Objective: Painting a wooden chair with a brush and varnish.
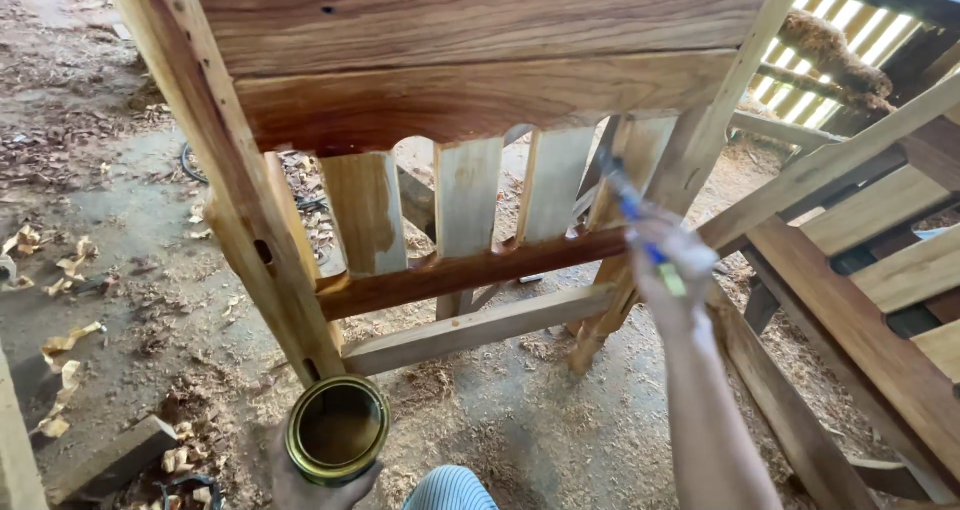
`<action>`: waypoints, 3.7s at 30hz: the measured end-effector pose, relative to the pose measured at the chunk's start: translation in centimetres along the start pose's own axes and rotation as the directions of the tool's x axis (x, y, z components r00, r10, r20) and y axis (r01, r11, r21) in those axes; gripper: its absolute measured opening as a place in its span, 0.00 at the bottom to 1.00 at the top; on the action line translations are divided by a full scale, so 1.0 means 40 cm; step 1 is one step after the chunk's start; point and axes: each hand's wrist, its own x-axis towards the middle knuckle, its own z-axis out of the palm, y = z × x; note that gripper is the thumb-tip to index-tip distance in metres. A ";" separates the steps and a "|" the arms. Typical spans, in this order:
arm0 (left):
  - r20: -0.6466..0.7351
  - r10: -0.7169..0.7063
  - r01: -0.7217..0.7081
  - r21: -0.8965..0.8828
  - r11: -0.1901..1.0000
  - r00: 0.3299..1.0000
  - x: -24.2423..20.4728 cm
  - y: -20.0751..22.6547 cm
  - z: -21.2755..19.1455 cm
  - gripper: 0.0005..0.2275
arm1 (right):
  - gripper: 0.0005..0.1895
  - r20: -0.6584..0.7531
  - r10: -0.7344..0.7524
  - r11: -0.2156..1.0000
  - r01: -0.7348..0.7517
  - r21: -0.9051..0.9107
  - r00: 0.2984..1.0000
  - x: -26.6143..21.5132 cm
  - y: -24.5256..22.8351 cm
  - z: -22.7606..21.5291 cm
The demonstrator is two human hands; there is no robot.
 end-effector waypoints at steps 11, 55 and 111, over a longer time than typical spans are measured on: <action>-0.048 -0.194 0.132 -0.570 0.811 0.980 -0.051 -0.030 0.020 0.49 | 0.08 0.101 0.403 0.915 -0.397 -0.071 0.910 -0.033 -0.009 0.040; -0.207 -0.227 0.231 -0.002 0.973 0.952 -0.068 0.315 0.277 0.55 | 0.08 0.281 0.195 0.950 -0.252 0.183 0.940 -0.115 0.106 -0.051; 0.041 -0.204 0.203 -0.405 0.892 0.978 0.029 0.387 0.449 0.52 | 0.07 0.003 0.031 0.952 -0.030 0.304 1.000 -0.038 0.232 -0.111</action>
